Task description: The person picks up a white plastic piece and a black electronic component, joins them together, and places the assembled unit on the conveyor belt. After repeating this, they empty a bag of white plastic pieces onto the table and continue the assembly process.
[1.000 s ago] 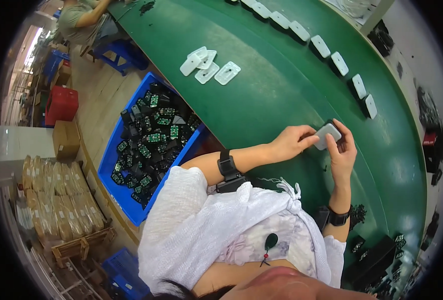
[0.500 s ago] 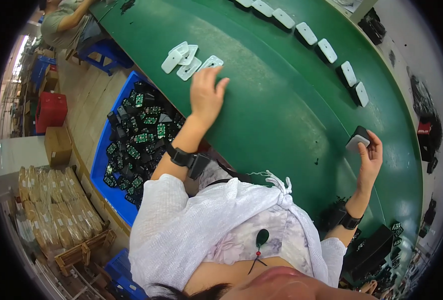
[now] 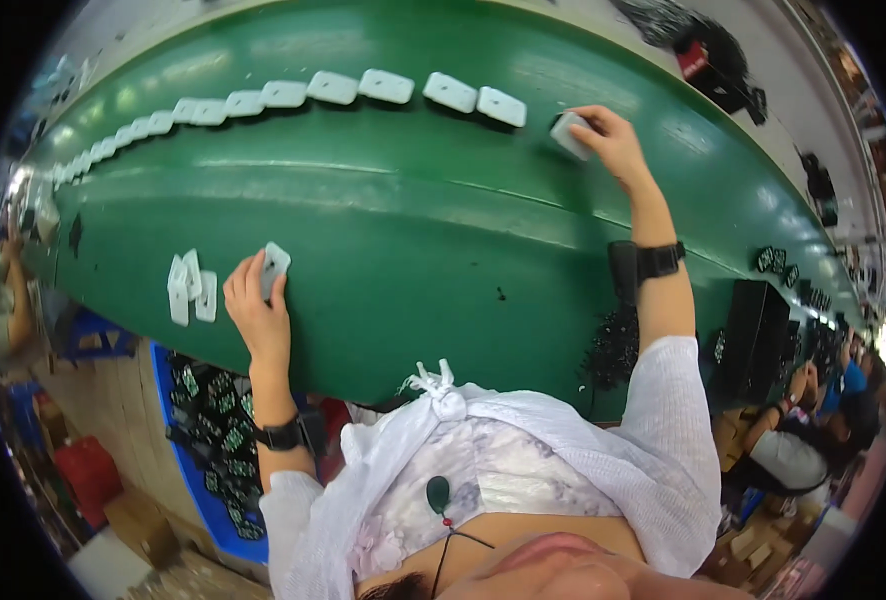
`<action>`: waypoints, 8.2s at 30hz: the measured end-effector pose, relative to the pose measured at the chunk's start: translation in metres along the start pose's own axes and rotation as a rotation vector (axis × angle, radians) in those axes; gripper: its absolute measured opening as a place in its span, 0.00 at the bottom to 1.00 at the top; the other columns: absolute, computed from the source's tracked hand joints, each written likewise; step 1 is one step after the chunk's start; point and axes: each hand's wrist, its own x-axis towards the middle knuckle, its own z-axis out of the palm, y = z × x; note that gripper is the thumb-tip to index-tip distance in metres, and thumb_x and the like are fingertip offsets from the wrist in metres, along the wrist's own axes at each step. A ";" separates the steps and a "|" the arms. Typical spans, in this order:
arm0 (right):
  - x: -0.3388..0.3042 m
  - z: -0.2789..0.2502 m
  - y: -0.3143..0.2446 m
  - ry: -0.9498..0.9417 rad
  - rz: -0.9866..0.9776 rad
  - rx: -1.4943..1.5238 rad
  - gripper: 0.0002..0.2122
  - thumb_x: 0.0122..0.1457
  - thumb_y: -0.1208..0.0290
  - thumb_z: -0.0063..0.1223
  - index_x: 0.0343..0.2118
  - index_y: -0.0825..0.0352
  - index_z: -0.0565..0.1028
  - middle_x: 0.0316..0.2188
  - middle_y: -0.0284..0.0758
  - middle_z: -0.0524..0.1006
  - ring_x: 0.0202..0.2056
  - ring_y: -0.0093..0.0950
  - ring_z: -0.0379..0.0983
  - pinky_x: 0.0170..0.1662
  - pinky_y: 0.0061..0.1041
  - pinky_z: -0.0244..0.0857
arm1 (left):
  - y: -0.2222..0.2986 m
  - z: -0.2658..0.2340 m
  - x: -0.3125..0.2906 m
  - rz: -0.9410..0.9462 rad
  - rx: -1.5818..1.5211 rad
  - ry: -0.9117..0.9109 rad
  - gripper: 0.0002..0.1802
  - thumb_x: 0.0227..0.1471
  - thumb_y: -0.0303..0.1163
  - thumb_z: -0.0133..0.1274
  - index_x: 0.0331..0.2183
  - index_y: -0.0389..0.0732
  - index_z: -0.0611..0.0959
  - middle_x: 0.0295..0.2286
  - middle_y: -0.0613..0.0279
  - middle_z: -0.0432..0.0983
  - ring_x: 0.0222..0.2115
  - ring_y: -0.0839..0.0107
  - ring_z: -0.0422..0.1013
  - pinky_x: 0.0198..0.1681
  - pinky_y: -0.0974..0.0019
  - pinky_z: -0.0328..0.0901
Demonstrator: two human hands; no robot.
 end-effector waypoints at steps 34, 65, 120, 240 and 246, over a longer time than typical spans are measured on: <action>-0.343 -0.144 0.064 0.718 0.851 -0.998 0.28 0.49 0.60 0.60 0.53 0.59 0.65 0.43 0.45 0.71 0.42 0.44 0.72 0.45 0.38 0.67 | 0.098 0.036 0.015 0.311 -0.284 -0.328 0.27 0.48 0.25 0.56 0.53 0.41 0.72 0.47 0.51 0.69 0.50 0.54 0.62 0.53 0.55 0.57; -0.147 0.120 -0.077 -0.236 -0.453 -0.352 0.20 0.48 0.79 0.59 0.47 0.66 0.72 0.45 0.38 0.74 0.46 0.37 0.69 0.50 0.32 0.64 | 0.110 0.038 -0.012 0.153 -0.744 -0.266 0.30 0.43 0.16 0.53 0.51 0.41 0.73 0.45 0.56 0.71 0.47 0.55 0.67 0.50 0.58 0.63; -0.124 0.157 -0.092 -0.297 0.010 0.433 0.17 0.57 0.74 0.55 0.50 0.68 0.72 0.42 0.30 0.72 0.44 0.22 0.69 0.49 0.20 0.62 | 0.141 0.022 -0.011 -0.498 -1.438 -0.566 0.18 0.59 0.34 0.49 0.44 0.30 0.75 0.34 0.58 0.77 0.31 0.75 0.73 0.35 0.72 0.68; -0.180 0.155 -0.071 -0.213 0.081 0.494 0.22 0.58 0.76 0.55 0.55 0.70 0.66 0.47 0.37 0.71 0.48 0.23 0.69 0.52 0.22 0.62 | 0.145 0.019 -0.032 -0.567 -1.315 -0.686 0.17 0.53 0.36 0.57 0.38 0.31 0.77 0.25 0.62 0.77 0.23 0.81 0.69 0.27 0.76 0.64; -0.178 0.162 -0.075 -0.138 0.077 0.531 0.18 0.57 0.77 0.56 0.50 0.70 0.68 0.42 0.36 0.73 0.45 0.23 0.70 0.50 0.23 0.64 | 0.147 0.017 -0.033 -0.558 -1.314 -0.708 0.17 0.53 0.37 0.57 0.37 0.32 0.77 0.25 0.63 0.77 0.23 0.81 0.70 0.28 0.77 0.64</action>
